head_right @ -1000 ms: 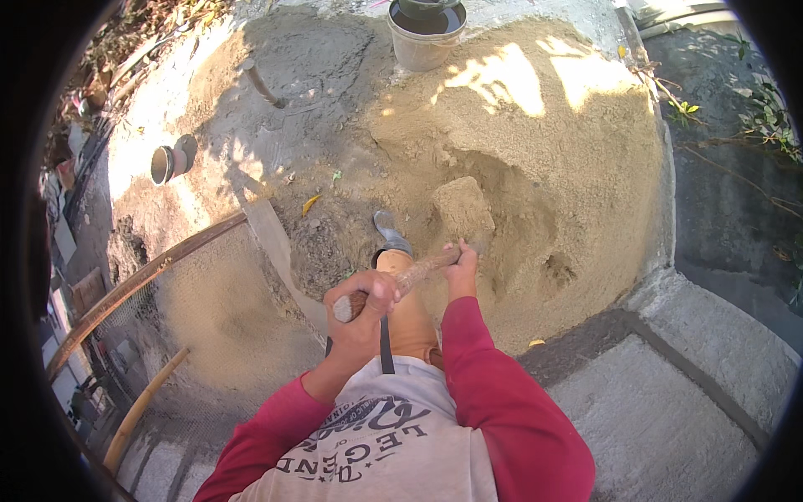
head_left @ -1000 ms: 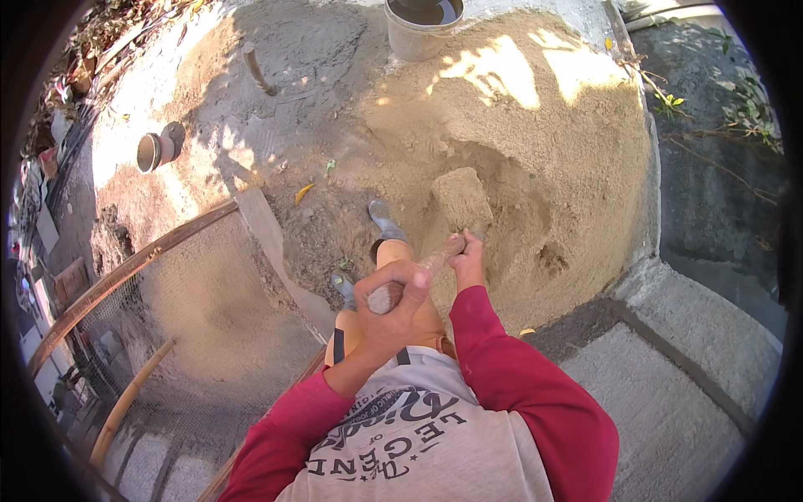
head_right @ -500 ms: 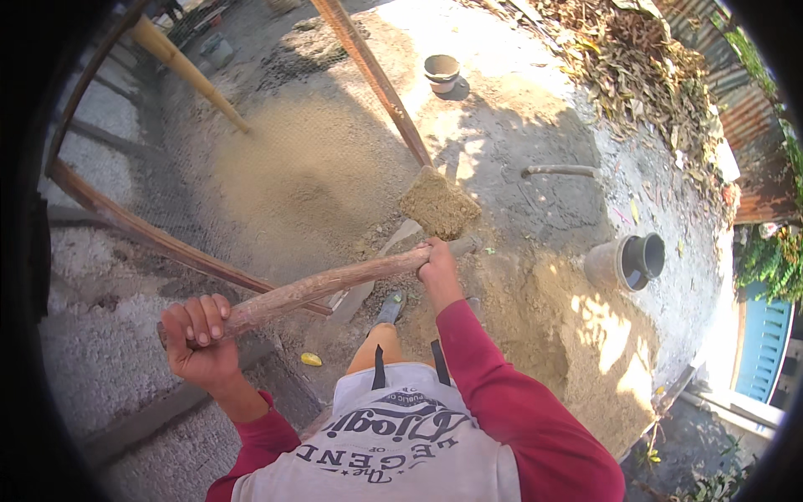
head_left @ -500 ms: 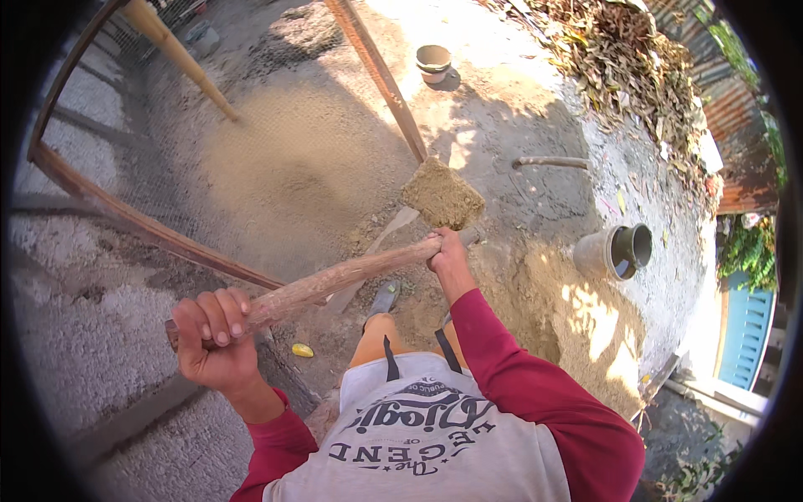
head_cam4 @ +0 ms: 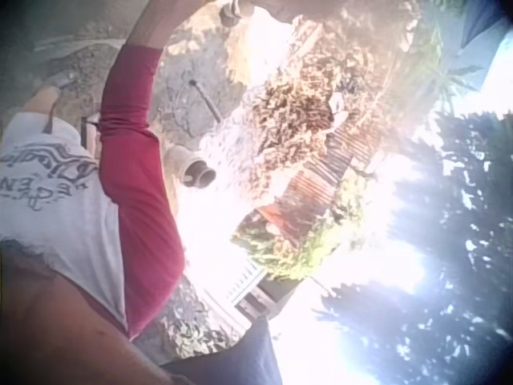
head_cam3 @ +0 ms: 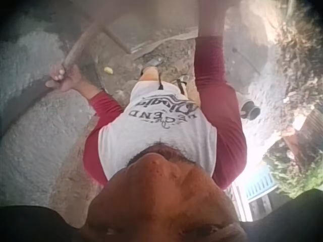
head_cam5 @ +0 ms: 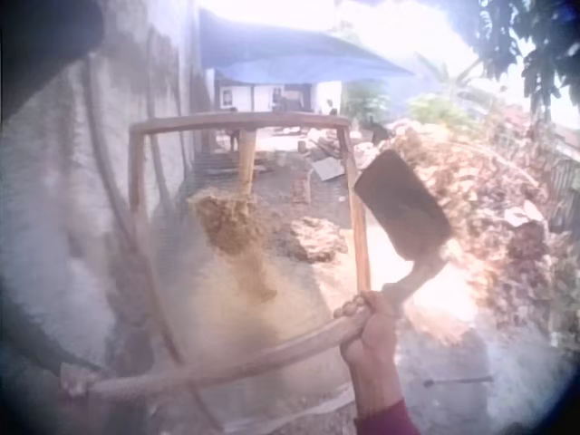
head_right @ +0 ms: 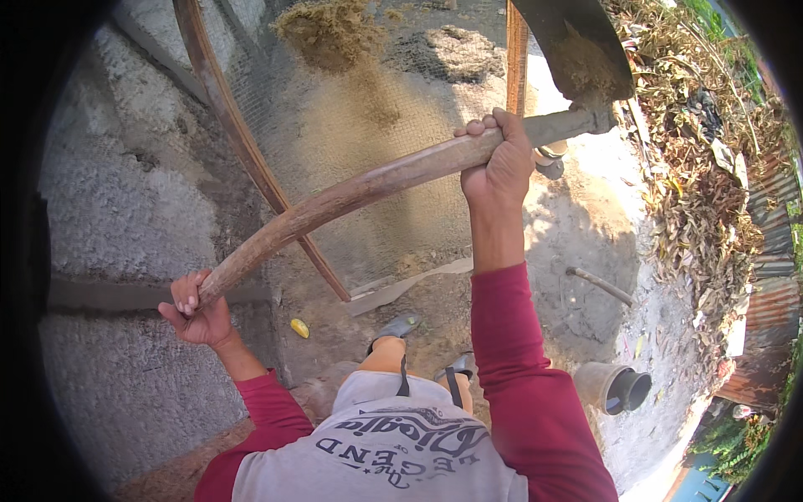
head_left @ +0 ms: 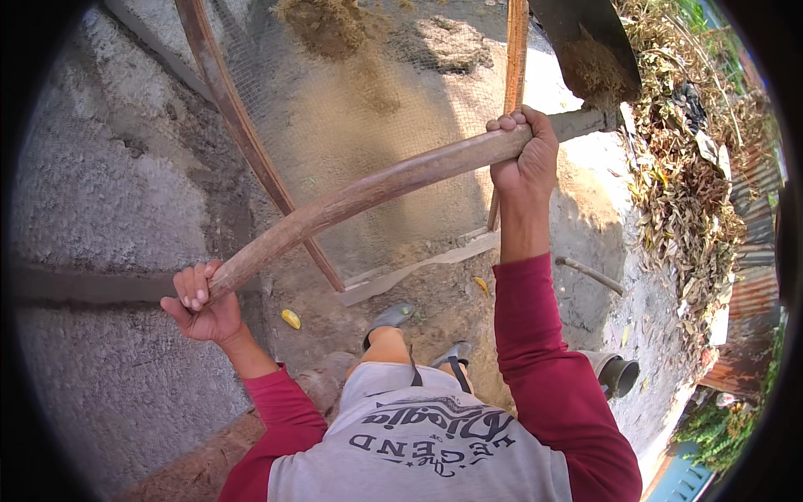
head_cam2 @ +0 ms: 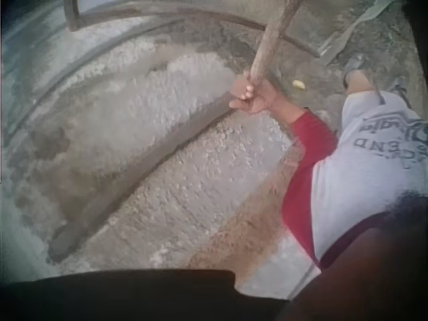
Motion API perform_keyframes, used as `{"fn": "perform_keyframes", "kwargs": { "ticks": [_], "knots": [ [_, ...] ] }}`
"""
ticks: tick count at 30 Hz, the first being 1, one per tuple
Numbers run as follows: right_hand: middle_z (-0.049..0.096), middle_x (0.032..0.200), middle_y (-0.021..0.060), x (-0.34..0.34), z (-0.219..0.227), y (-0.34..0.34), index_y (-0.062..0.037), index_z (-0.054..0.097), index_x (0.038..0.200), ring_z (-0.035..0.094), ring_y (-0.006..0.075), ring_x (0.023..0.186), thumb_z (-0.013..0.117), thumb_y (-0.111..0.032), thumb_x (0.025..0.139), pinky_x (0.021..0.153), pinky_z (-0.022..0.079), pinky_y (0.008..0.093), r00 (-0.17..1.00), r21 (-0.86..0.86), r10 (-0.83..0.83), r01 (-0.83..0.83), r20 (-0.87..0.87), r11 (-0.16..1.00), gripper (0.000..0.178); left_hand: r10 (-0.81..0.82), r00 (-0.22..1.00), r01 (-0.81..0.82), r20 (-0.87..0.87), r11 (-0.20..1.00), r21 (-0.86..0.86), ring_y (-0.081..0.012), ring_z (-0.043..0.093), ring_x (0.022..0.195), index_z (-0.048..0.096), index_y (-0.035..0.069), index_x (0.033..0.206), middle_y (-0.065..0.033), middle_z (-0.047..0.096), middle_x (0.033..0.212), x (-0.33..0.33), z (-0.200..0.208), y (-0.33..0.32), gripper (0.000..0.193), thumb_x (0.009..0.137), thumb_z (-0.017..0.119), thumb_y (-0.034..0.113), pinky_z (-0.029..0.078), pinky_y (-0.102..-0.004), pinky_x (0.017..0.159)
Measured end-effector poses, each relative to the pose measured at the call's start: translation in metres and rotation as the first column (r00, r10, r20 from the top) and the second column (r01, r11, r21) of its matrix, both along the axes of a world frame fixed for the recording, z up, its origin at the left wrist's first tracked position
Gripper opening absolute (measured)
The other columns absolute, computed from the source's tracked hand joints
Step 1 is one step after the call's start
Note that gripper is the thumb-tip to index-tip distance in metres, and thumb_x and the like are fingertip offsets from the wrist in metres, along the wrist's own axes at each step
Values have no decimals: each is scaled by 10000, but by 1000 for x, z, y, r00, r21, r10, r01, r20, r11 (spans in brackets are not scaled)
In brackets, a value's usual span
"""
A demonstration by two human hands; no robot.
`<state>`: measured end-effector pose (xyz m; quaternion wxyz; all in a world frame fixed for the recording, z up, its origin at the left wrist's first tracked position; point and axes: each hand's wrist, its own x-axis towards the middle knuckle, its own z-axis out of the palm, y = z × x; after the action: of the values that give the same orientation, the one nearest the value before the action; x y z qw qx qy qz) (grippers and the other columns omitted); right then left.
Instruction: The person uses a hoe to mix sand and water on a concrete floor, repeatedly turning and blending the materials. They then pour additional water from a bucket into the mixture and continue mixing to form a wet concrete blend.
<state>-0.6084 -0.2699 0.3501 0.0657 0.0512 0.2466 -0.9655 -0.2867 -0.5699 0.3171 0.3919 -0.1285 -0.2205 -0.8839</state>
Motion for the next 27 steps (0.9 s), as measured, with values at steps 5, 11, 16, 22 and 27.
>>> {"fn": "perform_keyframes", "kwargs": {
  "ticks": [5, 11, 16, 22, 27],
  "knots": [
    [510, 721, 55, 56, -110, 82, -58, 501, 855, 548, 201, 620, 597, -60, 863, 618, 502, 409, 897, 138, -259, 223, 359, 965, 96, -226, 951, 221, 212, 974, 45, -174, 507, 699, 466, 128, 674, -9, 472, 625, -21, -61, 16, 393, 971, 600, 349, 390, -376, 840],
    [516, 683, 58, 193, -300, 248, -85, 488, 863, 544, 210, 604, 582, -96, 866, 638, 522, 396, 505, 240, -456, 435, 733, 868, 95, -546, 688, 628, 478, 778, -15, -196, 491, 654, 448, 128, 667, -20, 449, 605, -93, -74, 138, 395, 973, 578, 340, 409, -391, 824],
    [534, 687, 49, 370, -435, 334, -99, 498, 850, 573, 212, 642, 555, -114, 892, 634, 531, 382, 120, 291, -450, 611, 885, 736, 72, -647, 278, 902, 710, 429, 37, -218, 542, 681, 480, 109, 683, -56, 515, 633, -125, -106, 326, 344, 972, 586, 263, 450, -420, 806],
    [597, 819, 73, 566, -577, 329, -68, 537, 857, 622, 221, 744, 567, -107, 892, 713, 540, 391, -107, 221, -279, 882, 954, 416, 60, -352, -103, 982, 930, 114, 151, -192, 549, 584, 509, 86, 690, -66, 530, 595, -42, -173, 563, 312, 958, 644, 174, 484, -365, 633],
    [644, 943, 128, 637, -622, 270, -20, 624, 1011, 662, 260, 893, 655, -148, 841, 789, 534, 367, -355, 355, 3, 935, 935, 3, 215, -138, -192, 973, 972, -157, 170, -159, 497, 472, 511, 79, 706, -53, 526, 570, 53, -240, 692, 281, 904, 708, 107, 454, -341, 509]
  ]
}}
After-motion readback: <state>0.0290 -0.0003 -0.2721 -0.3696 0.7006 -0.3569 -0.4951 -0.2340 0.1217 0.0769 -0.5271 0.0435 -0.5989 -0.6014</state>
